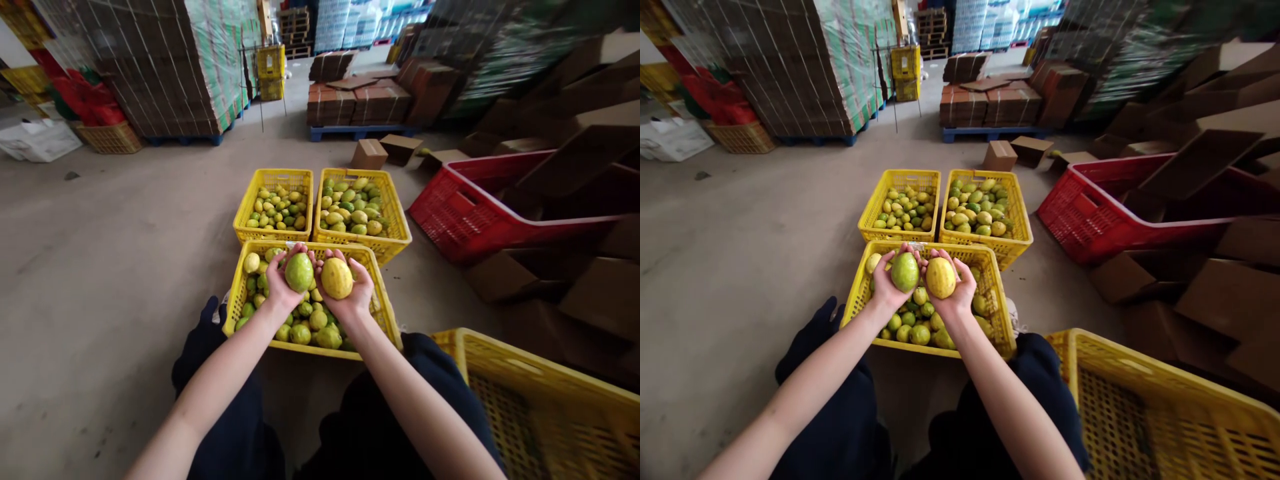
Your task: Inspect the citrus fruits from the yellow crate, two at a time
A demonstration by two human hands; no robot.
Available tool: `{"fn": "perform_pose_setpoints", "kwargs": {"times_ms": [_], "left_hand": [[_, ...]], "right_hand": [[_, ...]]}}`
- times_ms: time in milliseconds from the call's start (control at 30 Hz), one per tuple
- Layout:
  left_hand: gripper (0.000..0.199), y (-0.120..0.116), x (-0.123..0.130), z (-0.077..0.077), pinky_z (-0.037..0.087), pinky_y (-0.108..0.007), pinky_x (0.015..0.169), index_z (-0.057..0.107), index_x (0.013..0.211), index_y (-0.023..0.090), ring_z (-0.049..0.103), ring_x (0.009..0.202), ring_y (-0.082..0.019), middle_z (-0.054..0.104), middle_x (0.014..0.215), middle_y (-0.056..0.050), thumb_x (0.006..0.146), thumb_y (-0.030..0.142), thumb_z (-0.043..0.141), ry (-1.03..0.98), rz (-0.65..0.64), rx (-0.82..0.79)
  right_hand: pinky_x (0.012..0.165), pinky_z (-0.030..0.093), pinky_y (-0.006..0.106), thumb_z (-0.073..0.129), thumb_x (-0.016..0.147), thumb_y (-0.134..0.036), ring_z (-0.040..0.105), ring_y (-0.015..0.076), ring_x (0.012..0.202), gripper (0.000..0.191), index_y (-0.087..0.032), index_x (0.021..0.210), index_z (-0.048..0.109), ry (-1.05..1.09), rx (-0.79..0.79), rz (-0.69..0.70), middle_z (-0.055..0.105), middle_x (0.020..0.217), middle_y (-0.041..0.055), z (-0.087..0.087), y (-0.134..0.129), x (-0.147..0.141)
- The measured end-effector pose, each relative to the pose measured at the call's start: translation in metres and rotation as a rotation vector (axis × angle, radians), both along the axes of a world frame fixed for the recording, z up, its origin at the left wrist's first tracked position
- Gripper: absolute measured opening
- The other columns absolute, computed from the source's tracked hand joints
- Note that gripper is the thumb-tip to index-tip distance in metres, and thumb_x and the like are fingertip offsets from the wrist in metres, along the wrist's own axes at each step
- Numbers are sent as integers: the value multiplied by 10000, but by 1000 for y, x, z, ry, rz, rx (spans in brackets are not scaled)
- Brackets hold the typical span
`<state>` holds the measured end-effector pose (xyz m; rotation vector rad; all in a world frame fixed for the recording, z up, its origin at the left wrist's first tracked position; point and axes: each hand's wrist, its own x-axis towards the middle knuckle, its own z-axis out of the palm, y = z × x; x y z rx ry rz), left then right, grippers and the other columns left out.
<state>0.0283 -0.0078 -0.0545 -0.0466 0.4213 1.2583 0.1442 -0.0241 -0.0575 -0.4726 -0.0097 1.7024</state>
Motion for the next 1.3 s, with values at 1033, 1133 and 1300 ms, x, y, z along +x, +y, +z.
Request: {"fn": "perform_pose_setpoints", "kwargs": {"times_ms": [1033,1133,1300], "left_hand": [[264,23,-38,5,538,-239,712,578,946,172,634,825,-151,637,814,-48,731,156,426,-38,146,-215],[281,23,-55,10,549,-262,697,581,959,160,643,789,-163,636,770,-50,724,133,430,-111,206,-218],[295,21,-76,13,556,-279,660,592,959,129,653,778,-186,638,756,-64,709,116,436,-129,248,-231]], "right_hand": [[698,523,391,398,713,-334,650,216,764,238,-188,836,541,-645,-191,376,657,791,69,-84,-16,-27],[696,517,424,339,718,-317,640,218,707,191,-200,722,490,-909,-121,499,610,664,65,-106,-18,-39],[687,511,432,248,786,-358,614,225,779,267,-215,710,461,-1210,129,403,578,669,65,-80,61,-57]]}}
